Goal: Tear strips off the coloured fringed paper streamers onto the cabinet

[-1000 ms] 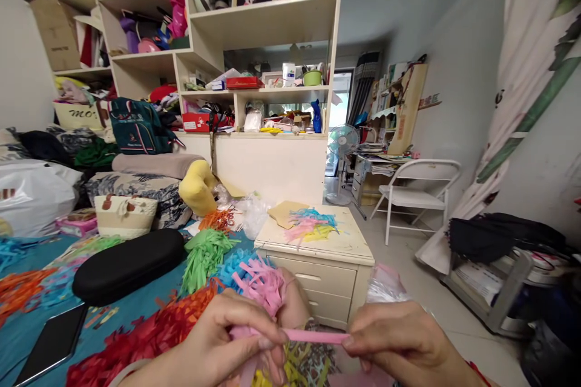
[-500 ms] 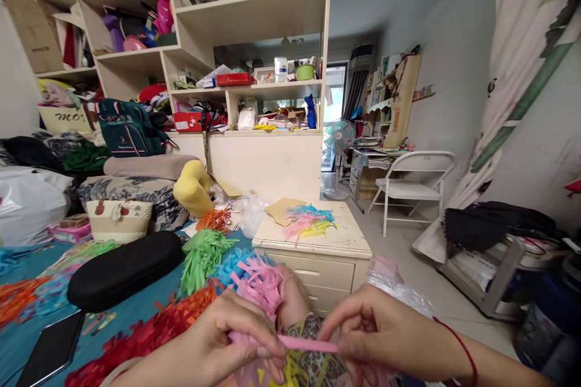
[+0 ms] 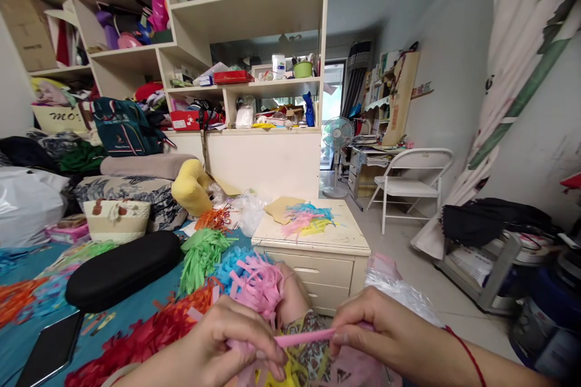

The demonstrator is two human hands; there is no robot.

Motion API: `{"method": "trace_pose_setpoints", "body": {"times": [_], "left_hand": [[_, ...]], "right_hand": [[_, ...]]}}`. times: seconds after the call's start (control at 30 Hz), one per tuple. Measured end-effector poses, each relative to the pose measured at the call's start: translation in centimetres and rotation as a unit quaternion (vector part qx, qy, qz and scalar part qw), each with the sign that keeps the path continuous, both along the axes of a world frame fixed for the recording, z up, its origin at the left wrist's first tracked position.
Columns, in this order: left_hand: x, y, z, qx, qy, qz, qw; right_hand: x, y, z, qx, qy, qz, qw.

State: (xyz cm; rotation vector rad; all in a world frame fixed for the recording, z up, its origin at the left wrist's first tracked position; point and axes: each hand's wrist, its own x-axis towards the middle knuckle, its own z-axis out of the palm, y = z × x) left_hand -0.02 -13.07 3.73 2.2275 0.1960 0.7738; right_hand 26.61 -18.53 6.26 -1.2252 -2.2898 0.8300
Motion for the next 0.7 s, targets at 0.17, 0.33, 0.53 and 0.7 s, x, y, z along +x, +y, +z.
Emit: {"method": "trace_pose_setpoints", "body": {"times": [0.17,0.33,0.53,0.7], "left_hand": [[-0.5,1.0,0.8,0.005,0.13,0.074,0.989],[2.8,0.5,1.9,0.067,0.193,0.117,0.972],[5.4,0.8,1.3,-0.069,0.157,0.075,0.982],[4.8,1.4,0.9,-0.221,0.145,0.01,0.964]], "right_hand": [[-0.5,0.4,0.1,0.147,-0.079,-0.005,0.986],[-1.5,1.2,0.9,0.176,-0.134,0.019,0.975],[-1.4,1.4,1.0,0.165,-0.142,0.025,0.976],[-1.1,1.9,1.4,0.137,-0.142,0.023,0.98]]}}
